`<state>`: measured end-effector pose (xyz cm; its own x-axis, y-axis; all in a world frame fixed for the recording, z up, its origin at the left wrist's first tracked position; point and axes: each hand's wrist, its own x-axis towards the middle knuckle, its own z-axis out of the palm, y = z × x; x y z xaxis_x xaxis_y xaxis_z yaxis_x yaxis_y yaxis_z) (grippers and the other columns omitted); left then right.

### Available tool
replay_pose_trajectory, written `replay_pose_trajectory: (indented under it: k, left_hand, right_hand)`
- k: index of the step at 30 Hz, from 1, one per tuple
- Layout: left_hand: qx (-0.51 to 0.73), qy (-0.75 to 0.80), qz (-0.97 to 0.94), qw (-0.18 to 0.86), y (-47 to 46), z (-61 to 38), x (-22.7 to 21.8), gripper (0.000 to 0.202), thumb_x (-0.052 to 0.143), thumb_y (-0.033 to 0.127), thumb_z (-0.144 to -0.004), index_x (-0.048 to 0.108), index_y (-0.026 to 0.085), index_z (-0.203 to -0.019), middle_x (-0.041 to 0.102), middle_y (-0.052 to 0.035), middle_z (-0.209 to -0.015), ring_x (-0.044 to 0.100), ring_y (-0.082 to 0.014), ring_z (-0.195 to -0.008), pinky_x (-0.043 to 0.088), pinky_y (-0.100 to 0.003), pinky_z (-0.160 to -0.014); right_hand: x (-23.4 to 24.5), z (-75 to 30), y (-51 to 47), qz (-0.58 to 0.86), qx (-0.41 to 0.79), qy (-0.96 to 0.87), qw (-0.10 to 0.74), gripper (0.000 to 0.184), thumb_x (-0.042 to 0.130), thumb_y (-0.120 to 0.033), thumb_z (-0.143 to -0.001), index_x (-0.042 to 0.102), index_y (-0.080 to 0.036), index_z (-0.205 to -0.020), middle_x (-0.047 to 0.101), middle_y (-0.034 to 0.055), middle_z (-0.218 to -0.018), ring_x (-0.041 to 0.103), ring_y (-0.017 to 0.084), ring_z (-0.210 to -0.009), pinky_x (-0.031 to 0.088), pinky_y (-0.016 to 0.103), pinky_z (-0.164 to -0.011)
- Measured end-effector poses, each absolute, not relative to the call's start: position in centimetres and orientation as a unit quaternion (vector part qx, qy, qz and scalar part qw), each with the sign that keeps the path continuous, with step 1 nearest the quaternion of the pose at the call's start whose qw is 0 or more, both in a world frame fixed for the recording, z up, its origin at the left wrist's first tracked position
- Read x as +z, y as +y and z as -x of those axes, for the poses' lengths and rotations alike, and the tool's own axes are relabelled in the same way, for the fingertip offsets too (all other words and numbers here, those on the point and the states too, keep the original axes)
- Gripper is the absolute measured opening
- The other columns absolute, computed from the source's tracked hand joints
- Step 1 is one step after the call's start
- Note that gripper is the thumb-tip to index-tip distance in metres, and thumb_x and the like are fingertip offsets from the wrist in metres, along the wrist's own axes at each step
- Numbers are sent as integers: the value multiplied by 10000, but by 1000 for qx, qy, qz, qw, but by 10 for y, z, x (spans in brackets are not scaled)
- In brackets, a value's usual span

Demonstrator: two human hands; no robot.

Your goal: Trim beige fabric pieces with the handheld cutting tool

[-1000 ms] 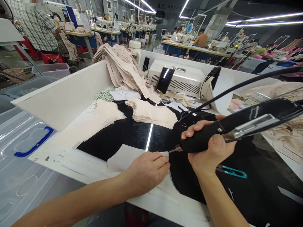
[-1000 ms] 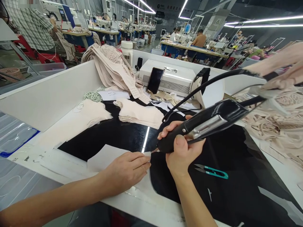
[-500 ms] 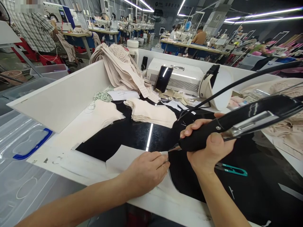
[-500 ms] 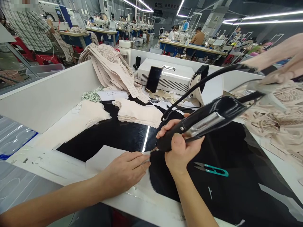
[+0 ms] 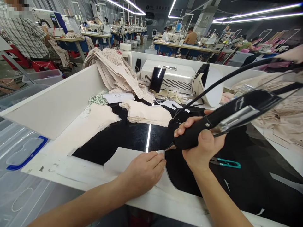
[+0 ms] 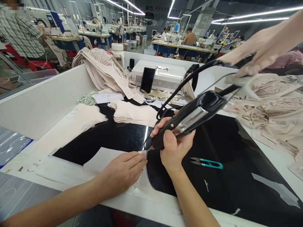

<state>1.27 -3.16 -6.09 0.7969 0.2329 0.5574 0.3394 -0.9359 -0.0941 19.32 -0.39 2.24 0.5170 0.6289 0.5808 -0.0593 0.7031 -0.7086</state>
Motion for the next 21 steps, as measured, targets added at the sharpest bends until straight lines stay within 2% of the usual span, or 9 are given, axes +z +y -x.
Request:
replay_pose_trajectory:
  k: [5, 12, 18, 21]
  left_hand:
    - [-277, -140, 942, 128, -31, -12, -61, 259, 596, 130, -1142, 782, 42, -1299, 842, -160, -1277, 783, -239, -1244, 619, -364, -1119]
    - [-289, -137, 937, 141, -31, -12, -56, 270, 558, 89, -1138, 804, 37, -1234, 851, -152, -1234, 793, -234, -1196, 611, -357, -1124]
    - [-286, -134, 938, 145, -30, -13, -55, 265, 558, 91, -1139, 812, 54, -1202, 857, -141, -1196, 802, -238, -1168, 628, -358, -1109]
    - [-297, -137, 934, 144, -31, -14, -55, 275, 547, 88, -1138, 810, 29, -1193, 855, -144, -1178, 800, -236, -1158, 625, -349, -1115]
  right_hand:
    - [20, -189, -2, 323, 208, -434, 815, 470, 928, -547, -813, 670, -310, -1125, 698, -77, -776, 606, 137, -511, 533, 284, -461]
    - [19, -187, -4, 344, 208, -440, 803, 507, 911, -596, -820, 618, -310, -1119, 676, -74, -800, 607, 135, -534, 536, 289, -484]
    - [16, -187, -2, 321, 216, -446, 807, 479, 922, -553, -829, 618, -296, -1096, 704, -81, -801, 640, 127, -538, 557, 274, -485]
    - [16, -187, -3, 321, 216, -451, 804, 427, 906, -500, -855, 608, -297, -1085, 714, -89, -806, 668, 130, -544, 571, 277, -488]
